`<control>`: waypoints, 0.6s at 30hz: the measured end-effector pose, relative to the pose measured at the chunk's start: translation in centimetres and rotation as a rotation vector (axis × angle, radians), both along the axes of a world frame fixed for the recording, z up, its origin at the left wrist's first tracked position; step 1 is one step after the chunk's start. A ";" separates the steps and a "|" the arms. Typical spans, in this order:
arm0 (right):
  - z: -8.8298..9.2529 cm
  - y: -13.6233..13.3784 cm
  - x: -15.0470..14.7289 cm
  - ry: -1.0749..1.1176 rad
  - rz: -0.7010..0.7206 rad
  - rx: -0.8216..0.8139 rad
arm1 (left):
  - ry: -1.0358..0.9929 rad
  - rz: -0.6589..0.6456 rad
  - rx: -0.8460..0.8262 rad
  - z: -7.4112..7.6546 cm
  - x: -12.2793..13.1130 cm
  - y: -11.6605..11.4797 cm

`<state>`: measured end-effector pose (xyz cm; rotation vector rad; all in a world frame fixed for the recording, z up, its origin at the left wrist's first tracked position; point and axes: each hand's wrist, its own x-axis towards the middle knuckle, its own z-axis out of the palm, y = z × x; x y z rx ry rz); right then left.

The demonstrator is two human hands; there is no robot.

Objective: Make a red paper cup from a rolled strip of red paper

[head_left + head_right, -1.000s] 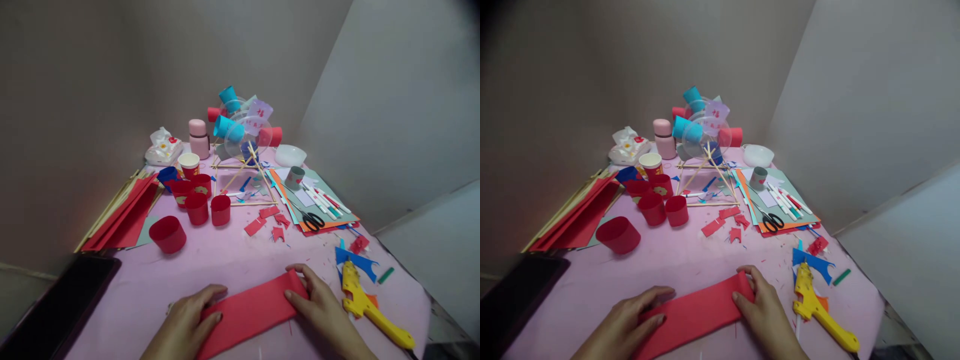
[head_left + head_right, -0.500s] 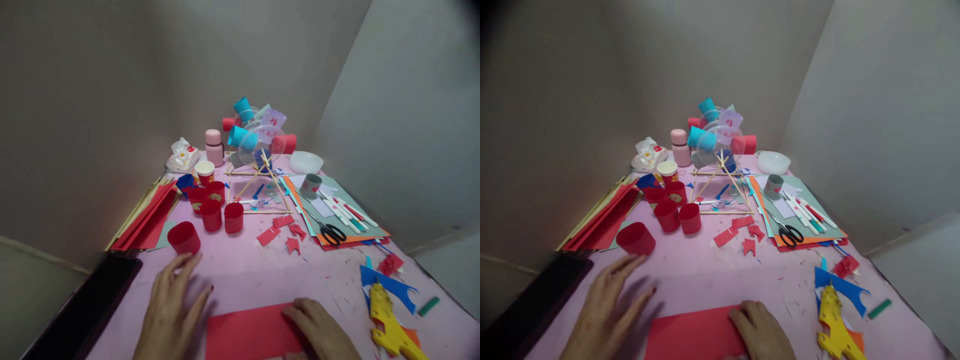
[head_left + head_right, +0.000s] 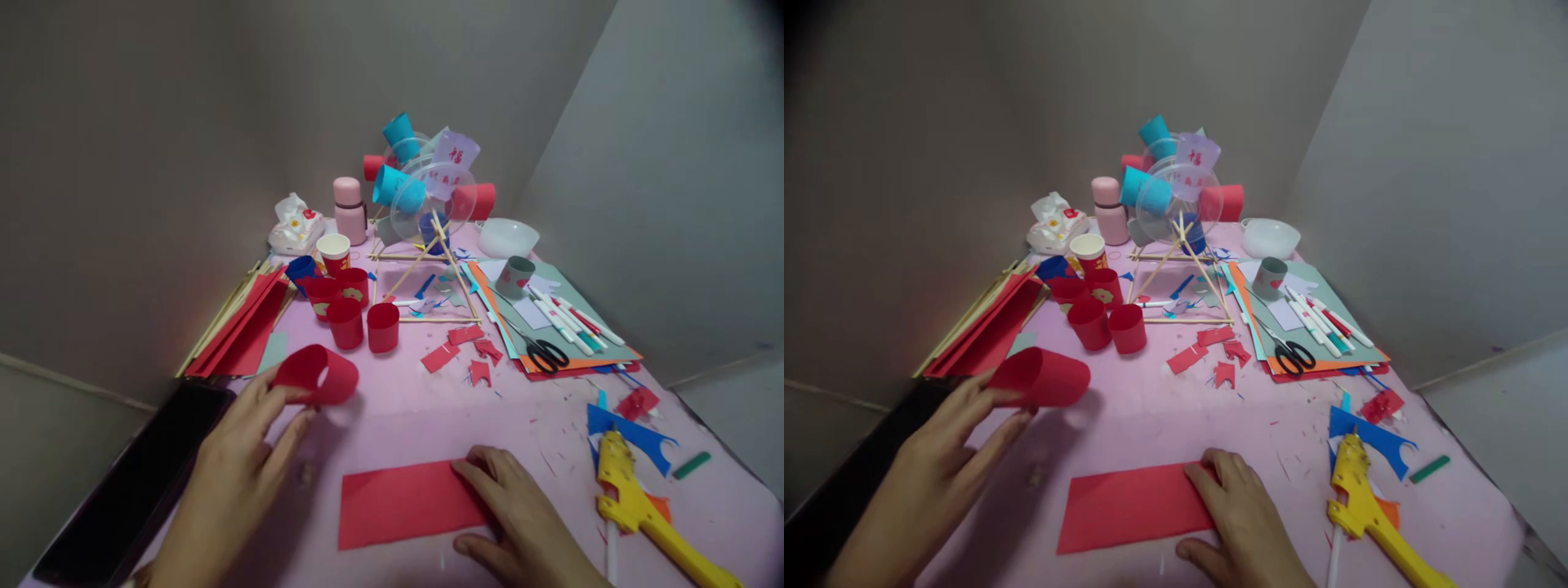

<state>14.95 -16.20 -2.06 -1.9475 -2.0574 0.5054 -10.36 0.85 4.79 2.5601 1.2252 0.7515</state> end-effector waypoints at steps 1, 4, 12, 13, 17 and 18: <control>0.1 0.0 -0.1 0.009 -0.006 -0.025 | 0.030 -0.100 -0.025 0.3 -0.1 -1.0; 0.5 0.0 -0.5 0.035 -0.028 -0.061 | 0.164 -0.379 -0.060 -0.3 0.1 -3.9; 1.5 0.3 -0.7 0.038 -0.047 -0.035 | 0.234 -0.382 -0.021 -3.9 0.4 -6.2; 1.6 0.4 -0.7 0.029 -0.042 -0.027 | 0.236 -0.380 -0.028 -3.7 0.4 -6.1; 1.0 0.9 -0.8 -0.103 0.026 0.088 | 0.163 -0.346 -0.085 -2.4 0.9 -5.8; 0.7 1.0 -0.8 -0.158 0.062 0.148 | 0.129 -0.329 -0.107 -2.1 1.0 -5.7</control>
